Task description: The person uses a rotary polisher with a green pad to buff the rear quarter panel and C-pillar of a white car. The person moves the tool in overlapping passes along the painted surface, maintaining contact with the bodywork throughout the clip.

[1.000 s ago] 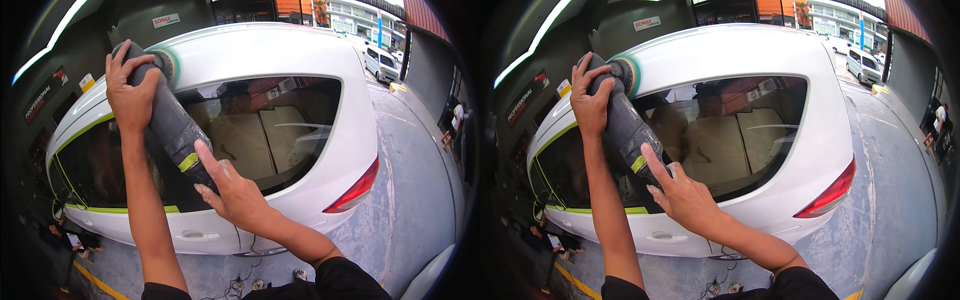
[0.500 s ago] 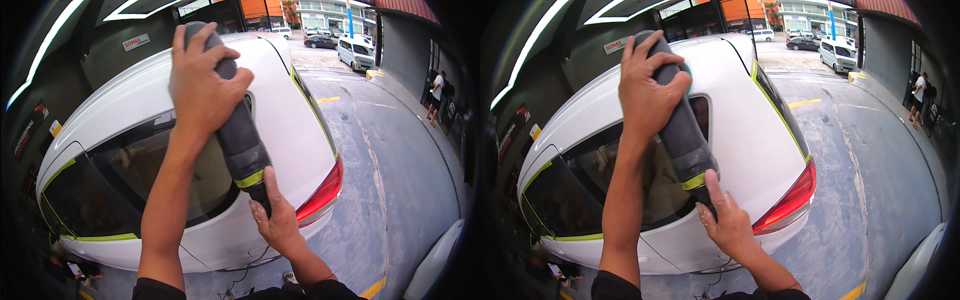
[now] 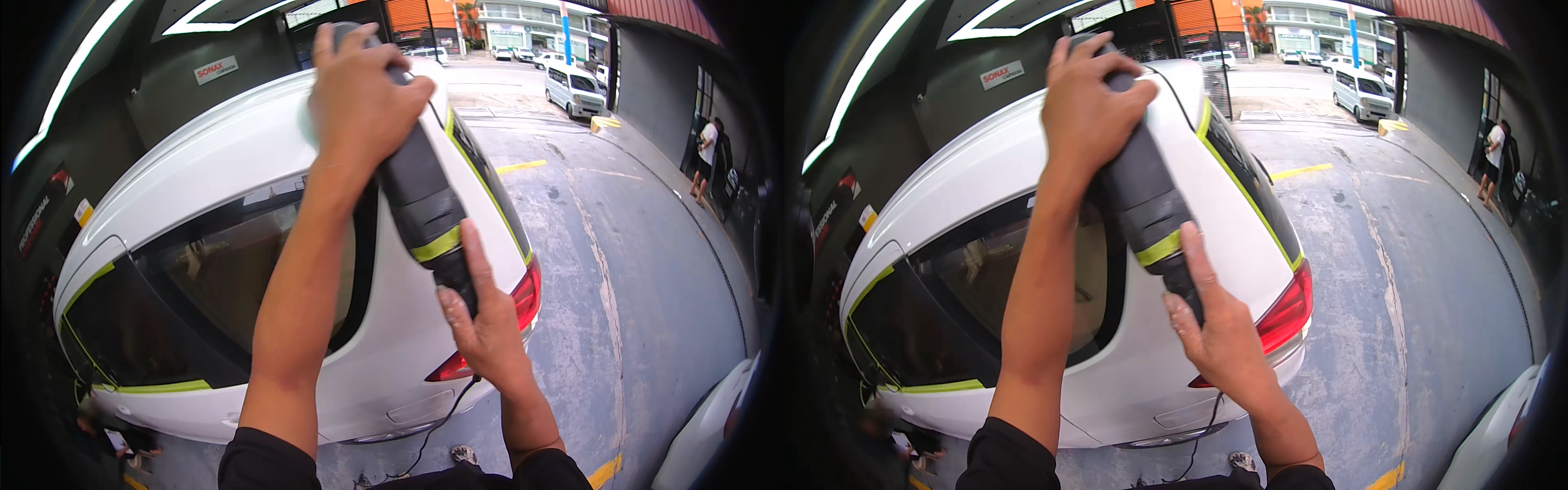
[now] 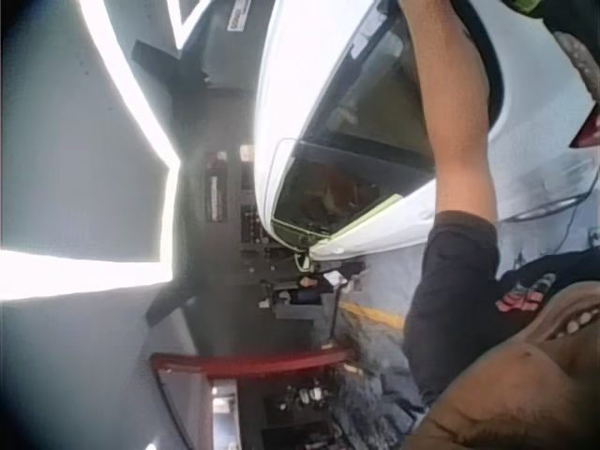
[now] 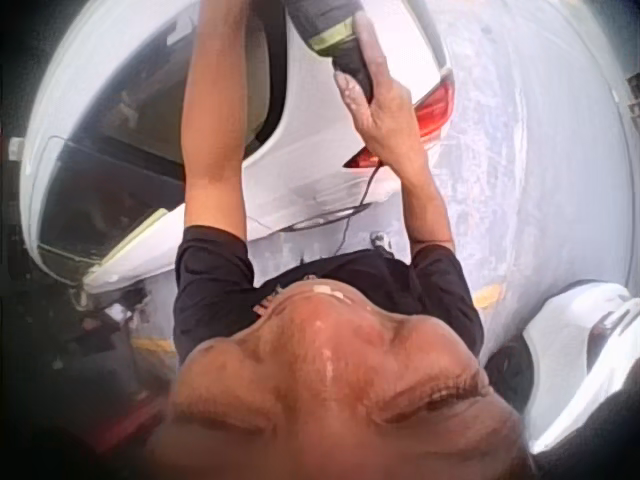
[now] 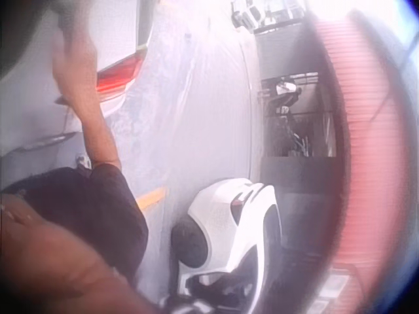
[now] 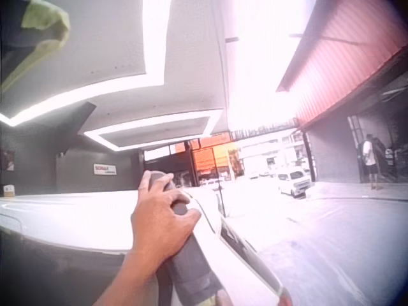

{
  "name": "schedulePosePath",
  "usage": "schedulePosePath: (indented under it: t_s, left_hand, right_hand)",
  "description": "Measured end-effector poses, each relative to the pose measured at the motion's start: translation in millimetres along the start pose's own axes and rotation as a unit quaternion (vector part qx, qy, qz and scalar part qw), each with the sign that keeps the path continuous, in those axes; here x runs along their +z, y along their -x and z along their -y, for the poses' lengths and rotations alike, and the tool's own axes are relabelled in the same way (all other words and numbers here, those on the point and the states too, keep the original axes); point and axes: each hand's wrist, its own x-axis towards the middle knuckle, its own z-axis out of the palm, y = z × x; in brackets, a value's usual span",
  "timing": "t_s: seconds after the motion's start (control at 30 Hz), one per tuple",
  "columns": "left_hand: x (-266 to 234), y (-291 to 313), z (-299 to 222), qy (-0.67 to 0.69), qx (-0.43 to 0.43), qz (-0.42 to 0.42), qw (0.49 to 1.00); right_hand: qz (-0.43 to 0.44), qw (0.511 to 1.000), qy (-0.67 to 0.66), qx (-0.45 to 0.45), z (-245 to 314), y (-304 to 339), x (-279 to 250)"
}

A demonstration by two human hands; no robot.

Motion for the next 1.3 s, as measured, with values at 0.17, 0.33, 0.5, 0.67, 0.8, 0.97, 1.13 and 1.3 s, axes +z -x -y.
schedulePosePath:
  t_s: [0.17,0.33,0.5,0.67,0.8,0.97,1.13,1.3]
  left_hand:
    - [-22,12,4,-0.008,-0.031,-0.020,0.999]
    - [49,-12,-47,0.006,-0.010,0.049,0.999]
    - [53,23,-103,-0.004,0.016,0.100,0.995]
    - [75,-22,-72,0.047,-0.014,0.087,0.995]
    - [77,-6,-90,0.030,-0.007,0.110,0.993]
    - [50,14,-72,0.035,0.006,0.074,0.997]
    - [-28,23,-4,0.020,-0.001,-0.007,1.000]
    - [-146,43,101,-0.017,-0.036,-0.038,0.998]
  right_hand:
    - [0.003,0.998,0.030,-0.063,-14,8,5]
    - [-0.037,0.996,-0.029,0.070,-15,-5,-31]
    - [-0.099,0.993,-0.058,0.031,-52,39,-32]
    - [-0.076,0.992,-0.058,0.085,-38,-25,-44]
    - [-0.075,0.988,-0.100,0.090,-48,6,-42]
    - [-0.070,0.988,-0.122,0.067,-53,29,-10]
    - [-0.027,0.999,0.014,-0.036,-7,32,48]
    - [0.082,0.988,0.054,-0.121,45,30,120]
